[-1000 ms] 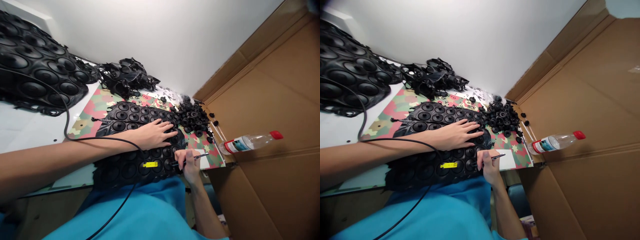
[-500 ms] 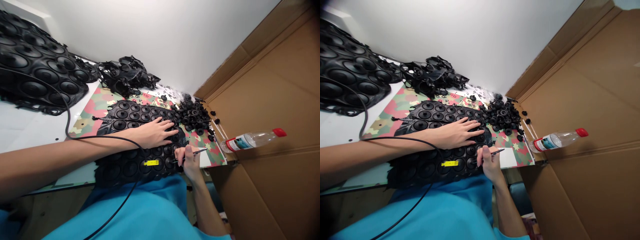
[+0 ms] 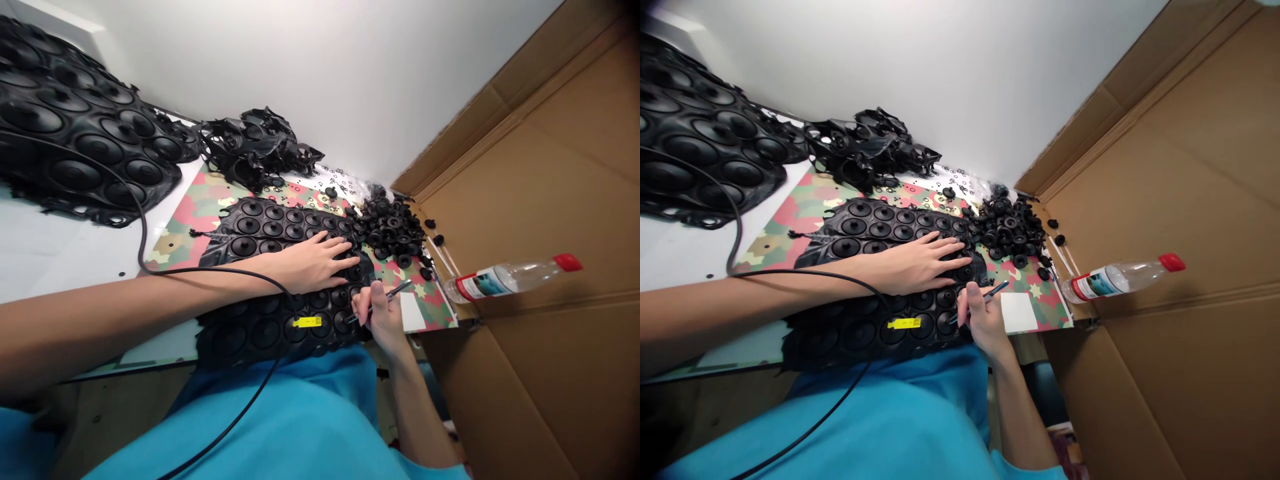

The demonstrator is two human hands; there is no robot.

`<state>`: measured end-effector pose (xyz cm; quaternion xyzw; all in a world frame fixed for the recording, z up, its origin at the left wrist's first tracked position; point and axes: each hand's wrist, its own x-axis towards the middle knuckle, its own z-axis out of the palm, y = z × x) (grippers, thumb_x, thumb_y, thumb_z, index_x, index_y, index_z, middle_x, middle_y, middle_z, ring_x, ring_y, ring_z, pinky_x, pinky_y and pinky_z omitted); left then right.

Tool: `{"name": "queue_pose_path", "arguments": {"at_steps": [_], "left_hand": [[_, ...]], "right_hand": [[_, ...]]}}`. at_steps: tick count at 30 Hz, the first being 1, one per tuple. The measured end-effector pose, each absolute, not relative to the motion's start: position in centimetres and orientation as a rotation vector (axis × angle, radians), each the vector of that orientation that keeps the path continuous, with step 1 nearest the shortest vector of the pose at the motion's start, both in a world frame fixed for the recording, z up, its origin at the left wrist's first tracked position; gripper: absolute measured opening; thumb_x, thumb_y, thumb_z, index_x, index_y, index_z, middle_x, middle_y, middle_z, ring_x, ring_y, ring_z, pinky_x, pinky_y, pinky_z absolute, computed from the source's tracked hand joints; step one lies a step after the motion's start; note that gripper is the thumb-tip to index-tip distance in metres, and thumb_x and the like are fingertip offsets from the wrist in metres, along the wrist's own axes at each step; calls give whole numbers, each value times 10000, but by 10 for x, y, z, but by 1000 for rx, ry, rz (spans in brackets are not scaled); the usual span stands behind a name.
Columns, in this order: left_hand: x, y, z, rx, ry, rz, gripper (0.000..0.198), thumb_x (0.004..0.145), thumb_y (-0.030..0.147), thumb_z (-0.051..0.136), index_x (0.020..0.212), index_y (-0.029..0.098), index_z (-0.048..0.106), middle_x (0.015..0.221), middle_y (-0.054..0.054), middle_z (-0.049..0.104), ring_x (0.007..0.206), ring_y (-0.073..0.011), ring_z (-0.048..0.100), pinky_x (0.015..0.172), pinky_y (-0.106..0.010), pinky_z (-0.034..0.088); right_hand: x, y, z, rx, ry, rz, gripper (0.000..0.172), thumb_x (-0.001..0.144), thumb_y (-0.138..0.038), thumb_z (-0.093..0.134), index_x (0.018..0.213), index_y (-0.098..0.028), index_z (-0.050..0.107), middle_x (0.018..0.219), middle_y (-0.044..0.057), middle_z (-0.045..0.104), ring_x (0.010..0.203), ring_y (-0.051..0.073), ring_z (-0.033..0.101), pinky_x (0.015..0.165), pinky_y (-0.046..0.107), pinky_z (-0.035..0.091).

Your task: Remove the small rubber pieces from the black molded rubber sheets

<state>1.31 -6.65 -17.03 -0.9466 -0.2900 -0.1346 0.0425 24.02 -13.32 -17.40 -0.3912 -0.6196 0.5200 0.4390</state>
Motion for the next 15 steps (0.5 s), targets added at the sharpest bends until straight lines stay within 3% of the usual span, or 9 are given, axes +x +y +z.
{"name": "queue_pose_path", "arguments": {"at_steps": [9, 15], "left_hand": [[13, -66, -173, -2876, -897, -408, 589, 1179, 488, 444, 1683, 189, 509, 1681, -239, 534, 1566, -385, 527, 1261, -560, 396], [13, -66, -172, -2907, -914, -479, 571, 1163, 480, 500, 1653, 191, 546, 1672, -224, 552, 1575, -385, 517, 1275, -558, 380]], "right_hand": [[237, -133, -169, -1023, -1528, 1305, 791, 1113, -661, 561, 463, -212, 594, 439, -14, 411, 432, 114, 408, 478, 311, 240], [235, -139, -171, -1025, -1586, 1217, 786, 1151, -603, 515, 469, -213, 547, 465, -8, 429, 471, 117, 423, 528, 317, 292]]}}
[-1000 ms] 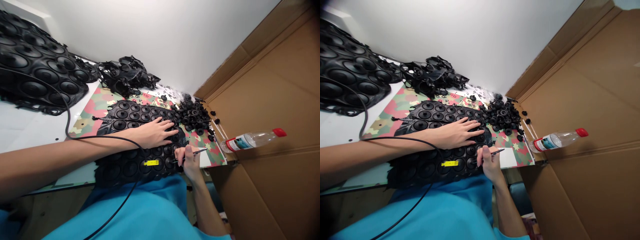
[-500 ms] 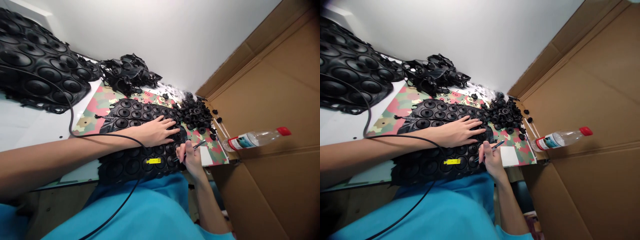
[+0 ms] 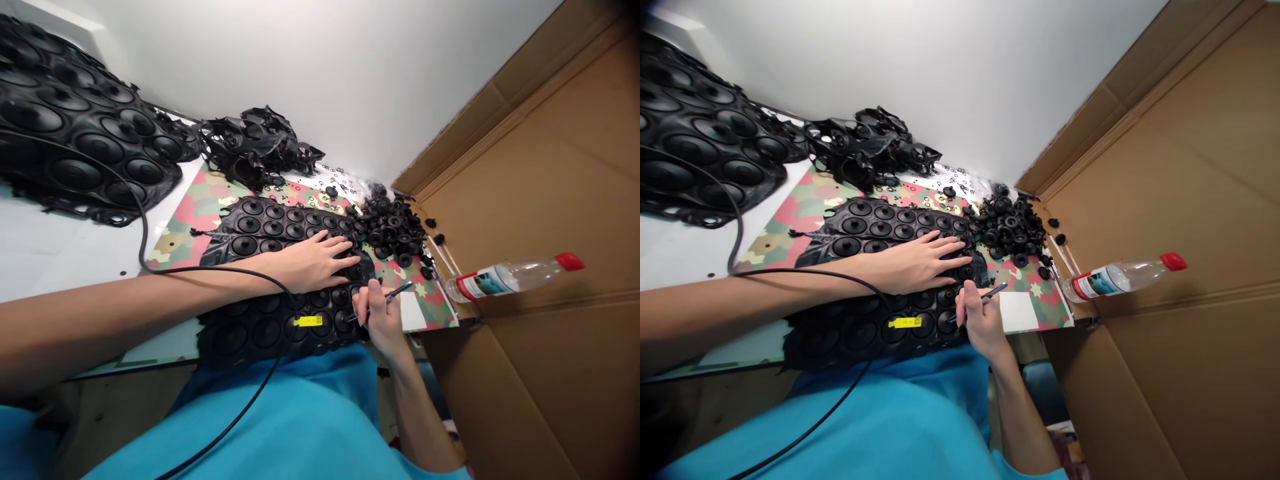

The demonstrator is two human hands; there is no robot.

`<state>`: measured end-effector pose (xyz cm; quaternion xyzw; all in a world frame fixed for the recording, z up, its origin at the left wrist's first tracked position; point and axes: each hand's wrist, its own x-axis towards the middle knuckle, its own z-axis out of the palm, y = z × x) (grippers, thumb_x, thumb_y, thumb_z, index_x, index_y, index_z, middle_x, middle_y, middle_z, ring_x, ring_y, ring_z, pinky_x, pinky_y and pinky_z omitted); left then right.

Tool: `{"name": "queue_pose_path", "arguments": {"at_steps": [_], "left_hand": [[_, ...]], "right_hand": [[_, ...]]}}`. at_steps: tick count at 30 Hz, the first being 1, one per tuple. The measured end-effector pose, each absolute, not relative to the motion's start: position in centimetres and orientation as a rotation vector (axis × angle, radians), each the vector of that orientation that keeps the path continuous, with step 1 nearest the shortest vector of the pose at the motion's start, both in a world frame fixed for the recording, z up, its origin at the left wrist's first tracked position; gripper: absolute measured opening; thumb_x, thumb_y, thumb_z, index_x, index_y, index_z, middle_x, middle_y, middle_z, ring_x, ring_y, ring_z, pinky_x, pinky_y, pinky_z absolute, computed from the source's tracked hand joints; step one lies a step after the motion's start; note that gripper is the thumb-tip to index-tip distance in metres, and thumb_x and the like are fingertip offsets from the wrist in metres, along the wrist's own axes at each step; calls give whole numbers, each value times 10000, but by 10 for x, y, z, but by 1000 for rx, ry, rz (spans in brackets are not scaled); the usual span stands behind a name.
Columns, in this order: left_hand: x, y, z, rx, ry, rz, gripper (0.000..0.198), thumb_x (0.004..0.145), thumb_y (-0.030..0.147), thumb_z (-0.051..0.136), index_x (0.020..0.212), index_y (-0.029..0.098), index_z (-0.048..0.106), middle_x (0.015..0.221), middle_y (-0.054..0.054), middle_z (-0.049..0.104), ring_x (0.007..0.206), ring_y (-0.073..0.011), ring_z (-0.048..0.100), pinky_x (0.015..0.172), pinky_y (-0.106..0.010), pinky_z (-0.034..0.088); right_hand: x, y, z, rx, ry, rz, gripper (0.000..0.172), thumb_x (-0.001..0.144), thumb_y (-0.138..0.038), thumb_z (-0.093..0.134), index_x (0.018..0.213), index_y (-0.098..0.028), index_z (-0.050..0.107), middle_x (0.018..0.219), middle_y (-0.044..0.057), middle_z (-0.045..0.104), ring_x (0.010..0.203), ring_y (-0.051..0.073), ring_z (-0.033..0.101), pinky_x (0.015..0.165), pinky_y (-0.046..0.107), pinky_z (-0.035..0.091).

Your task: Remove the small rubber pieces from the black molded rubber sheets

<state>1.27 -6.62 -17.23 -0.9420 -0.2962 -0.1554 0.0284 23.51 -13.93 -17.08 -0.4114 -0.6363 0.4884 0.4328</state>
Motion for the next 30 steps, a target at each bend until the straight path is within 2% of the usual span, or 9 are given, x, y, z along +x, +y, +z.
{"name": "queue_pose_path", "arguments": {"at_steps": [15, 19, 23, 30], "left_hand": [[12, -65, -172, -2930, -910, -510, 569, 1166, 482, 488, 1653, 195, 550, 1679, -234, 538, 1574, -398, 511, 1262, -578, 385], [12, -64, -174, -2919, -913, -537, 569, 1155, 493, 521, 1644, 205, 561, 1670, -227, 552, 1571, -383, 520, 1270, -552, 383], [12, -65, -172, -2906, -918, -448, 580, 1173, 500, 455, 1666, 204, 527, 1689, -233, 527, 1583, -385, 502, 1259, -563, 391], [12, -65, -173, -2934, -912, -515, 564, 1156, 489, 521, 1637, 200, 574, 1686, -214, 542, 1582, -375, 512, 1287, -541, 372]], "right_hand": [[245, -145, -175, -903, -1956, 993, 688, 1173, -454, 526, 529, -213, 541, 501, -1, 526, 490, 126, 482, 559, 312, 338], [245, -142, -177, -921, -1840, 1097, 731, 1167, -527, 515, 507, -214, 546, 490, 5, 506, 488, 128, 481, 541, 311, 343], [244, -140, -183, -931, -1650, 1156, 791, 1147, -628, 493, 468, -224, 521, 461, 10, 459, 484, 140, 458, 530, 318, 342], [243, -141, -174, -913, -1759, 1170, 773, 1156, -571, 512, 464, -227, 508, 441, 7, 461, 463, 130, 434, 505, 313, 325]]}}
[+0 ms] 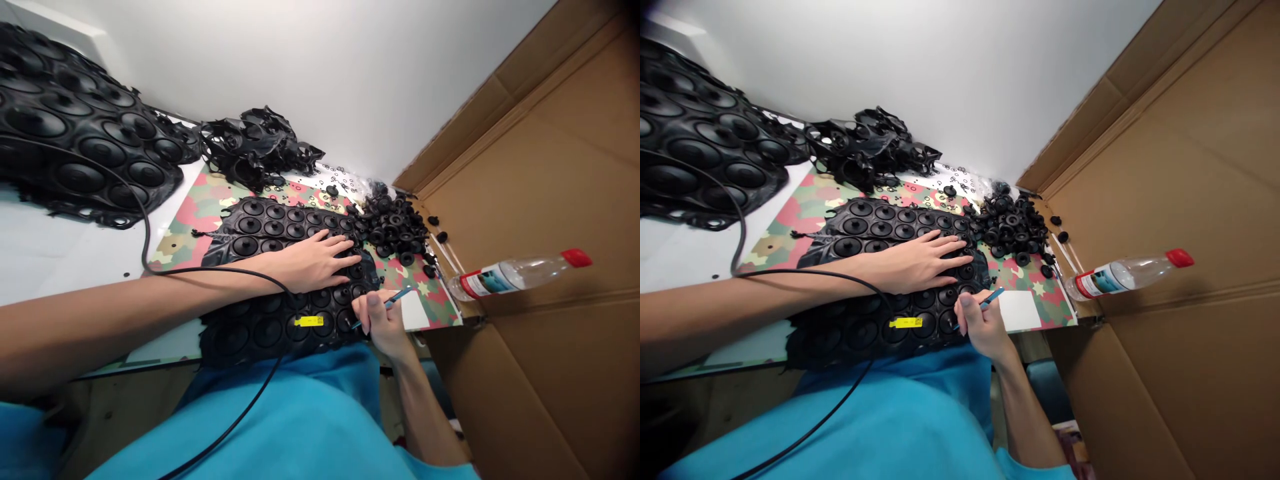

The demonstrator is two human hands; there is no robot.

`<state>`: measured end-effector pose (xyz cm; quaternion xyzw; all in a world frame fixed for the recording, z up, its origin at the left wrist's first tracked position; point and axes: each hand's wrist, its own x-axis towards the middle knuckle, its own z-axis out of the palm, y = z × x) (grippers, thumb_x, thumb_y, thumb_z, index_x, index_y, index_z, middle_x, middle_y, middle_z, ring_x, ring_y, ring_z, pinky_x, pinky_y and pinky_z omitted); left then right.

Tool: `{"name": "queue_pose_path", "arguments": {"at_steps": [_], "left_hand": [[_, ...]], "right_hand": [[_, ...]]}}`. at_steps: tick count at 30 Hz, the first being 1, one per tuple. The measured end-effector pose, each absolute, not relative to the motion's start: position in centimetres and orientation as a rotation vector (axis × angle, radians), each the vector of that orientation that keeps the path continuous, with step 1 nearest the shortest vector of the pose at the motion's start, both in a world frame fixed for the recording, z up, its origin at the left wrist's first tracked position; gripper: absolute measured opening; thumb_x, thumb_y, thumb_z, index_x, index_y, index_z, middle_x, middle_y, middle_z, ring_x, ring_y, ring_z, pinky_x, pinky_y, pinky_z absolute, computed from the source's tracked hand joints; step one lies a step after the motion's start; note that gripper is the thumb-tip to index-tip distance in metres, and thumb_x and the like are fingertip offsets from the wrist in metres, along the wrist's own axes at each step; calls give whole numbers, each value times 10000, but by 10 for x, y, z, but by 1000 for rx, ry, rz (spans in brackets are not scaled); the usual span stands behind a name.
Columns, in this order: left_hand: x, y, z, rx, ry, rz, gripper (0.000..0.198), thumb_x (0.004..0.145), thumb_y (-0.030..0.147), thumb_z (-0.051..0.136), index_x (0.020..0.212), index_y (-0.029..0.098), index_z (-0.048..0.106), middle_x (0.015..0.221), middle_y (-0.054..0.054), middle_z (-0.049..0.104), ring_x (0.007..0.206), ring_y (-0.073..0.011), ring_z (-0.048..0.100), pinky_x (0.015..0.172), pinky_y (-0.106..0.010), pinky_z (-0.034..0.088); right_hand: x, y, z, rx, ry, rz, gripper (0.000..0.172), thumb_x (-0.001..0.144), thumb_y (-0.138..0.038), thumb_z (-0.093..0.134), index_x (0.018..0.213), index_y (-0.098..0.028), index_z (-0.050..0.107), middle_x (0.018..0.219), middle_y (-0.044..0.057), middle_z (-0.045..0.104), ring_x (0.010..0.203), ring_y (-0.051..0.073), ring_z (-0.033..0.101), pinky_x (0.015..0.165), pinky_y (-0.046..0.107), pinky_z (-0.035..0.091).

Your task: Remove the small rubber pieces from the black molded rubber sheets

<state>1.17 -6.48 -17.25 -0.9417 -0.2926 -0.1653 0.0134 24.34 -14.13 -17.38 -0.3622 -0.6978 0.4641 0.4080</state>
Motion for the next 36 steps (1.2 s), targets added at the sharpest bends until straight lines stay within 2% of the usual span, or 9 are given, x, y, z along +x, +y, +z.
{"name": "queue_pose_path", "arguments": {"at_steps": [6, 10, 12, 14, 17, 19, 23, 27, 36], "left_hand": [[10, -61, -175, -2921, -908, -565, 565, 1139, 521, 558, 1633, 249, 592, 1678, -182, 563, 1564, -362, 540, 1291, -524, 384], [10, -62, -174, -2911, -883, -491, 573, 1157, 509, 518, 1654, 226, 565, 1700, -192, 533, 1584, -377, 512, 1285, -550, 390], [10, -62, -174, -2895, -890, -483, 585, 1155, 524, 517, 1655, 223, 563, 1698, -198, 533, 1578, -377, 521, 1281, -552, 395], [10, -62, -176, -2883, -894, -505, 594, 1144, 541, 539, 1649, 229, 570, 1690, -195, 544, 1567, -369, 536, 1278, -541, 401], [12, -62, -178, -2878, -895, -525, 595, 1139, 535, 553, 1646, 224, 571, 1694, -193, 540, 1568, -364, 534, 1281, -539, 398], [13, -62, -178, -2878, -904, -536, 588, 1140, 525, 555, 1641, 219, 575, 1692, -196, 541, 1571, -366, 531, 1283, -544, 393], [12, -63, -178, -2886, -902, -558, 566, 1140, 501, 562, 1624, 210, 593, 1665, -203, 570, 1559, -368, 544, 1283, -539, 389], [11, -63, -179, -2888, -903, -567, 562, 1144, 498, 553, 1626, 212, 589, 1667, -197, 571, 1567, -366, 534, 1281, -532, 389], [12, -60, -176, -2922, -882, -517, 583, 1151, 502, 525, 1647, 196, 561, 1679, -212, 549, 1571, -392, 519, 1261, -549, 398]], "right_hand": [[240, -137, -152, -919, -2101, 1292, 780, 1158, -621, 453, 490, -220, 436, 445, -11, 461, 421, 95, 386, 480, 301, 273], [242, -137, -152, -948, -2200, 1437, 761, 1140, -635, 497, 512, -216, 402, 475, -24, 450, 440, 83, 335, 479, 299, 243], [245, -136, -157, -938, -2124, 1476, 764, 1134, -639, 513, 505, -217, 411, 470, -22, 445, 448, 90, 346, 483, 298, 252], [246, -132, -165, -888, -1884, 1467, 815, 1123, -700, 475, 462, -231, 390, 419, -22, 377, 439, 106, 357, 487, 301, 281], [243, -127, -173, -821, -1542, 1391, 877, 1082, -786, 469, 407, -246, 314, 361, -50, 218, 387, 102, 261, 468, 305, 281], [241, -125, -175, -806, -1450, 1328, 877, 1070, -793, 490, 408, -244, 318, 358, -63, 189, 366, 92, 207, 448, 300, 254], [249, -128, -174, -871, -1436, 1169, 848, 1093, -765, 473, 433, -240, 396, 381, -46, 245, 380, 111, 274, 452, 303, 219], [268, -132, -170, -931, -1573, 1093, 810, 1116, -704, 502, 471, -218, 557, 436, -3, 393, 453, 131, 387, 498, 325, 233], [249, -135, -153, -886, -1577, 1089, 778, 1135, -653, 510, 503, -211, 614, 463, 4, 430, 454, 129, 388, 488, 330, 207]]}}
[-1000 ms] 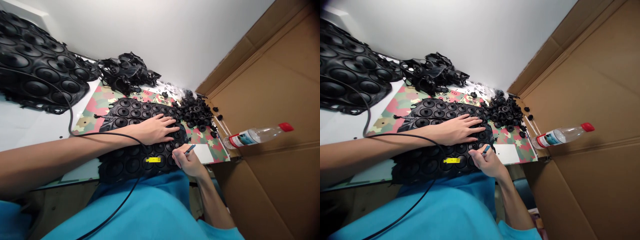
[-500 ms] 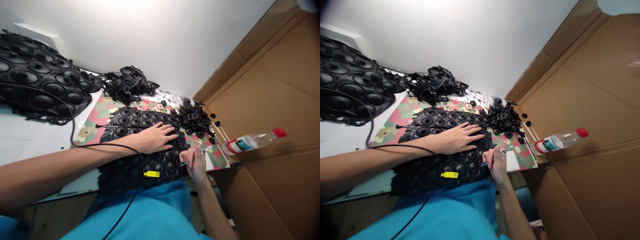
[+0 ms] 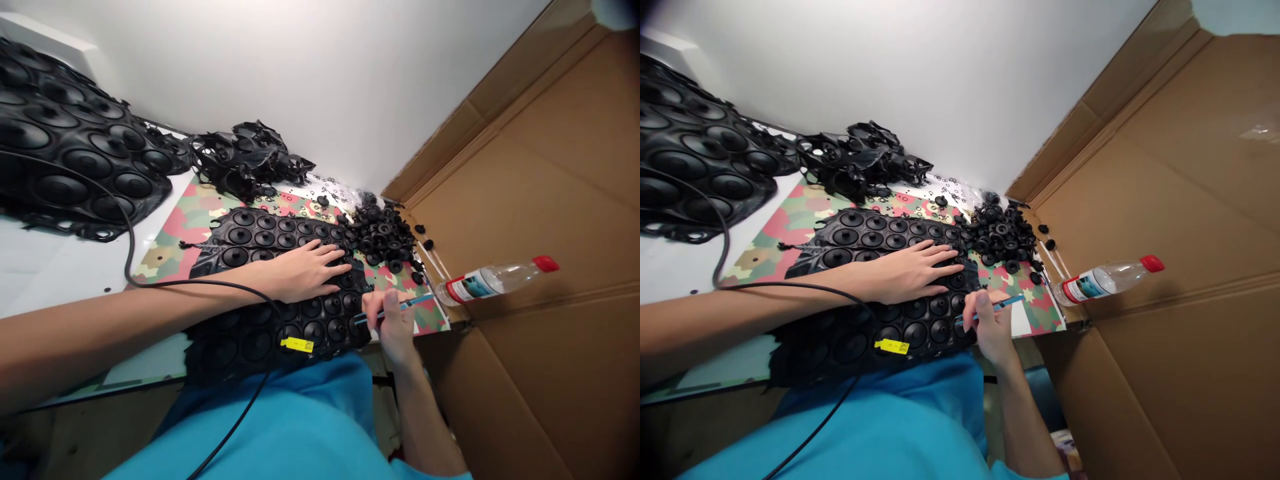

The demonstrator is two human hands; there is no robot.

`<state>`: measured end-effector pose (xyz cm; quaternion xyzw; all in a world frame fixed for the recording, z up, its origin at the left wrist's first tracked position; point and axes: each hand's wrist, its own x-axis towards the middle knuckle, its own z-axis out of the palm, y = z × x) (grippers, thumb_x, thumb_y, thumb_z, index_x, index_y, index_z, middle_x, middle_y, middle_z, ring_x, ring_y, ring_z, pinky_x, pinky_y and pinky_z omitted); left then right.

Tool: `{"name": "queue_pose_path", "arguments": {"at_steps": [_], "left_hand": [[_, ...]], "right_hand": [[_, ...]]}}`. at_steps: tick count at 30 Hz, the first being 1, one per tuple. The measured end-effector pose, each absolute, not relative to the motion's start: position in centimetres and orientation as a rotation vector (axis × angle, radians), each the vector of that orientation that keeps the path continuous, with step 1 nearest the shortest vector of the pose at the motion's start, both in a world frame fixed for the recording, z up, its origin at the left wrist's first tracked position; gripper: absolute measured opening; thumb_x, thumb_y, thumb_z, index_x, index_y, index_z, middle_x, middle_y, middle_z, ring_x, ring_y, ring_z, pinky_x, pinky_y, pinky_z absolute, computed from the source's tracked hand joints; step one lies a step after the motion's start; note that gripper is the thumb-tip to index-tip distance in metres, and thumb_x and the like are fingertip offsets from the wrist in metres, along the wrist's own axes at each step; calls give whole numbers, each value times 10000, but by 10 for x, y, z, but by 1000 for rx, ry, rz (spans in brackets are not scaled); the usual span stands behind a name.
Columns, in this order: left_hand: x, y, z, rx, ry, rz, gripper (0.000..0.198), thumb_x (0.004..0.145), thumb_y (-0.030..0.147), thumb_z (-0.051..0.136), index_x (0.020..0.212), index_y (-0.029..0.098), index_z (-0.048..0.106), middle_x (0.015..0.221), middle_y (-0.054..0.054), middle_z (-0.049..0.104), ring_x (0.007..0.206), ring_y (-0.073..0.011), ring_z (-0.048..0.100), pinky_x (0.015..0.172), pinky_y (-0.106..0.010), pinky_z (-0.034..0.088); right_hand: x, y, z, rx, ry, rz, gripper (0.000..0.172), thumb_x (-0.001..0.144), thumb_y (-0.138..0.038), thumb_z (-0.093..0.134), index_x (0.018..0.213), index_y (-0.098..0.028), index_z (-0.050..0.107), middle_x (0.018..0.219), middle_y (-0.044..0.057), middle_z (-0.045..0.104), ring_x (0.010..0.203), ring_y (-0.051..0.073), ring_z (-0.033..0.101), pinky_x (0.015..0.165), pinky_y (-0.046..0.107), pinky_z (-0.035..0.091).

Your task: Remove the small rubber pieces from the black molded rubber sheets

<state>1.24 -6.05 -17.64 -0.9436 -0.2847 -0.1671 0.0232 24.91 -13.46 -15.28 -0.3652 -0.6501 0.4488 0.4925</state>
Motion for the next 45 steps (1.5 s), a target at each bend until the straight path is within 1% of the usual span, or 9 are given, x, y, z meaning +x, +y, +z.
{"name": "queue_pose_path", "arguments": {"at_steps": [4, 9, 14, 17, 22, 28, 34, 40, 45], "left_hand": [[10, -60, -171, -2938, -891, -548, 548, 1142, 480, 544, 1602, 190, 603, 1635, -203, 598, 1528, -368, 568, 1236, -511, 420], [2, -55, -164, -3042, -759, -658, 499, 1079, 443, 627, 1524, 224, 679, 1556, -136, 686, 1471, -319, 626, 1214, -431, 452], [2, -54, -164, -3017, -777, -603, 590, 1088, 476, 593, 1568, 134, 629, 1633, -203, 604, 1473, -354, 620, 1221, -477, 439], [4, -56, -165, -3003, -819, -560, 587, 1084, 478, 591, 1568, 145, 625, 1653, -200, 584, 1490, -354, 603, 1216, -482, 436], [5, -56, -168, -2982, -817, -625, 571, 1055, 462, 631, 1542, 167, 650, 1623, -186, 618, 1465, -351, 623, 1186, -465, 459], [4, -57, -167, -2981, -837, -557, 599, 1066, 482, 607, 1580, 174, 616, 1654, -176, 590, 1489, -345, 600, 1193, -460, 450], [5, -57, -168, -2972, -841, -558, 569, 1075, 478, 596, 1559, 182, 627, 1653, -173, 592, 1477, -333, 611, 1197, -464, 441], [5, -54, -173, -2970, -792, -702, 542, 1062, 464, 636, 1520, 177, 670, 1603, -182, 638, 1453, -338, 636, 1191, -457, 454], [4, -54, -172, -2989, -800, -638, 593, 1078, 493, 602, 1566, 158, 632, 1637, -192, 604, 1478, -358, 610, 1189, -483, 455]], "right_hand": [[216, -123, -143, -886, -1589, 1099, 772, 1143, -634, 511, 513, -205, 633, 478, 6, 482, 447, 115, 421, 482, 318, 244], [193, -126, -139, -1027, -1690, 1144, 732, 1113, -605, 603, 513, -188, 651, 470, -12, 478, 423, 88, 384, 457, 292, 247], [203, -148, -147, -1064, -1746, 1202, 700, 1129, -542, 601, 532, -181, 660, 489, -6, 498, 437, 89, 403, 452, 284, 241], [208, -157, -157, -1024, -1749, 1155, 680, 1137, -505, 598, 541, -183, 661, 476, -9, 486, 440, 93, 408, 462, 285, 245], [206, -162, -174, -876, -1655, 1042, 662, 1166, -449, 547, 563, -195, 647, 486, -5, 502, 445, 108, 427, 473, 298, 251], [202, -163, -182, -809, -1625, 972, 666, 1187, -381, 507, 550, -204, 587, 474, -8, 492, 461, 119, 433, 515, 320, 268], [203, -164, -182, -892, -1598, 1032, 697, 1195, -416, 486, 536, -211, 581, 475, -9, 496, 463, 121, 434, 515, 325, 278], [201, -161, -176, -975, -1620, 1098, 697, 1165, -453, 556, 509, -219, 584, 481, -15, 481, 479, 124, 435, 542, 322, 319], [198, -155, -171, -1057, -1635, 1154, 731, 1155, -477, 568, 470, -225, 541, 454, -25, 440, 454, 115, 411, 538, 317, 324]]}}
